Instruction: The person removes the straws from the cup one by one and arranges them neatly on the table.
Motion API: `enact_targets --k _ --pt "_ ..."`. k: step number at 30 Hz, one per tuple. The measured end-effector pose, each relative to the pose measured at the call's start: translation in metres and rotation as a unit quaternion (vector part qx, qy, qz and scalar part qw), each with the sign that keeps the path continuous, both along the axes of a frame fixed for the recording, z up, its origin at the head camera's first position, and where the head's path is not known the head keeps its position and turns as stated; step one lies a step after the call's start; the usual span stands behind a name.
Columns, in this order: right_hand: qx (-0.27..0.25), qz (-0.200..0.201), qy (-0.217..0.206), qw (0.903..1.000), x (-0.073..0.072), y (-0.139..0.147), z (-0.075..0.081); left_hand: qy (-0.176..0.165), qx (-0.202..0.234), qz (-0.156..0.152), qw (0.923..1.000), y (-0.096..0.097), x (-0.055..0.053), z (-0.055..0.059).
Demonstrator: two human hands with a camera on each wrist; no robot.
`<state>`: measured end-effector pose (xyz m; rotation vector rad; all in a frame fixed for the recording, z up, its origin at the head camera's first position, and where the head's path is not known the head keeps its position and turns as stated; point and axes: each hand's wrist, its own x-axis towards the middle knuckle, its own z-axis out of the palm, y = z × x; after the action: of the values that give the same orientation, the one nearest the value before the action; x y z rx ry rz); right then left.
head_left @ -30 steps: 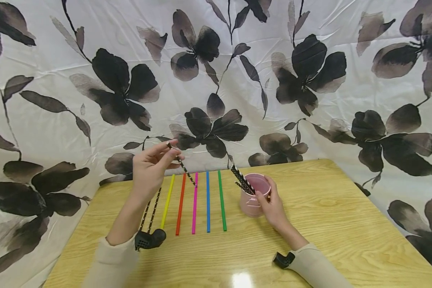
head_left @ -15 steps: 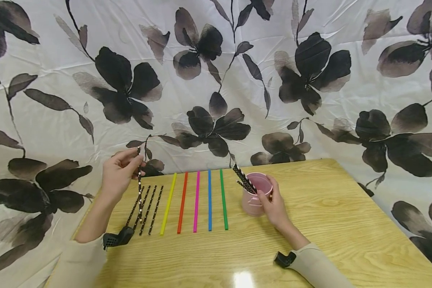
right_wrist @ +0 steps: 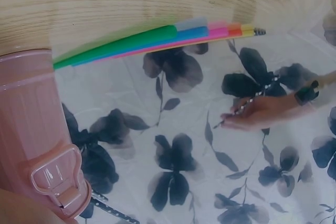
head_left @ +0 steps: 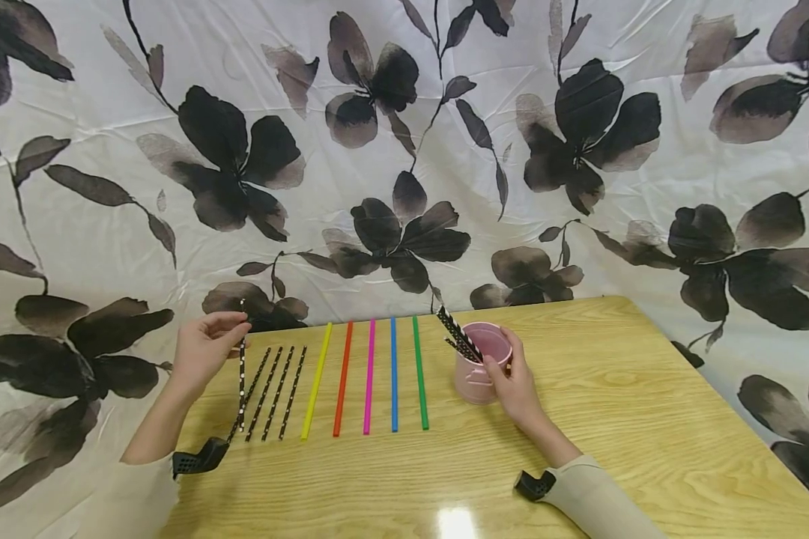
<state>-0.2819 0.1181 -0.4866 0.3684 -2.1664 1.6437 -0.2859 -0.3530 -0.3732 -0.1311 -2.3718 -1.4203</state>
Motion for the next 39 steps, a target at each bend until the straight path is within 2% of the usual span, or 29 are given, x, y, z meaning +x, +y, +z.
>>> enact_targets --k 4,9,11,15,19,22,24,25,27,29,31,32,36,39 --pt "0.003 -0.008 0.004 1.0000 -0.002 0.000 -0.005 -0.034 0.001 -0.024 0.9991 -0.015 0.001 -0.006" --pt "0.003 -0.010 0.000 0.9999 -0.001 -0.002 -0.004 -0.057 0.011 -0.039 0.9975 -0.034 -0.004 -0.015" --pt "0.000 -0.007 0.000 1.0000 0.000 -0.001 -0.001 -0.065 0.007 -0.039 0.9971 -0.040 -0.007 -0.019" --pt "-0.003 -0.004 0.005 1.0000 0.013 -0.006 0.016 -0.084 -0.019 -0.029 0.9958 -0.051 -0.014 -0.029" --pt "-0.003 0.000 0.008 1.0000 0.009 -0.004 0.010 -0.119 -0.040 -0.022 0.9918 -0.061 -0.019 -0.038" --pt "0.005 0.000 0.008 1.0000 0.006 -0.003 0.006 -0.144 -0.036 -0.023 0.9886 -0.068 -0.024 -0.045" --pt "0.009 -0.001 0.007 0.9999 0.012 -0.005 0.014 -0.156 -0.030 -0.025 0.9870 -0.071 -0.027 -0.050" --pt "0.008 -0.001 0.006 1.0000 0.015 -0.007 0.017 -0.154 -0.009 -0.040 0.9871 -0.078 -0.032 -0.058" --pt "-0.003 0.002 0.003 1.0000 0.020 -0.009 0.023 -0.155 -0.002 -0.042 0.9870 -0.080 -0.037 -0.064" --pt "-0.007 0.005 0.002 1.0000 0.019 -0.008 0.022 -0.152 -0.003 -0.046 0.9873 -0.083 -0.042 -0.071" --pt "-0.007 0.006 0.004 0.9999 0.014 -0.006 0.016 -0.147 0.010 -0.050 0.9878 -0.092 -0.054 -0.086" --pt "-0.007 0.006 0.004 1.0000 0.011 -0.005 0.013 -0.152 -0.005 -0.029 0.9879 -0.090 -0.055 -0.087" --pt "-0.004 0.001 0.006 1.0000 0.001 -0.001 0.001 -0.161 -0.029 -0.023 0.9862 -0.088 -0.059 -0.092" --pt "-0.008 0.001 0.008 0.9999 -0.001 0.000 -0.002 -0.175 -0.066 -0.019 0.9822 -0.075 -0.049 -0.078"
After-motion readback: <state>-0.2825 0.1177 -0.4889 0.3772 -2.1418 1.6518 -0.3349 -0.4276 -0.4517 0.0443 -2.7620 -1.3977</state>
